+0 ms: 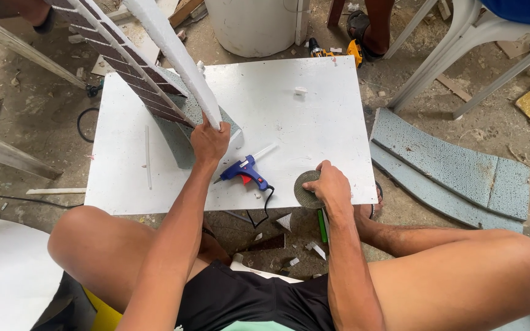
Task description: Applying textured foam strips to a central foam structure using a hot glue gun to create a trunk-like object.
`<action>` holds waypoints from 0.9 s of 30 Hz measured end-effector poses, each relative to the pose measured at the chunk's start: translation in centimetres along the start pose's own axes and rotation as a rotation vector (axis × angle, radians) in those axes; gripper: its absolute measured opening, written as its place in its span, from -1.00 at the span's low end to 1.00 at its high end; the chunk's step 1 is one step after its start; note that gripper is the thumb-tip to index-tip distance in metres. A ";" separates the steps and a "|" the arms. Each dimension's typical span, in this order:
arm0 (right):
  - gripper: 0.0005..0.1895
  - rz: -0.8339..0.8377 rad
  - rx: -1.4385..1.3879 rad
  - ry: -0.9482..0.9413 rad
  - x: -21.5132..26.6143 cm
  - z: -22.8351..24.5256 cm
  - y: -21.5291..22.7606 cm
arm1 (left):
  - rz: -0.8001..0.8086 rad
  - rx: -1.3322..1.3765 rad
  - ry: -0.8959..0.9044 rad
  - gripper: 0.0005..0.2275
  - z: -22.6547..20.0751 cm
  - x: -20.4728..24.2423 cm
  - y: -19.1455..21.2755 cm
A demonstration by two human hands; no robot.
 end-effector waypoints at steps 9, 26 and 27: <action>-0.41 0.005 0.003 0.000 -0.4 -0.4 -0.1 | 0.026 0.030 0.001 -0.72 -0.8 0.4 0.6; -0.41 -0.018 0.004 0.024 -0.9 -0.5 -0.3 | 0.016 0.041 -0.028 -0.75 0.1 0.1 0.0; -0.41 -0.019 0.004 0.025 -0.9 -0.4 -0.3 | 0.016 0.041 -0.029 -0.75 -0.2 0.2 0.4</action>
Point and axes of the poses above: each hand's wrist, its own x-axis away from the middle knuckle, its own y-axis out of the back of the hand, z = x × y, the point moved 4 cm from there along -x, towards the middle knuckle, and after that the axes turned 11 degrees about z, right-handed, at the moved point
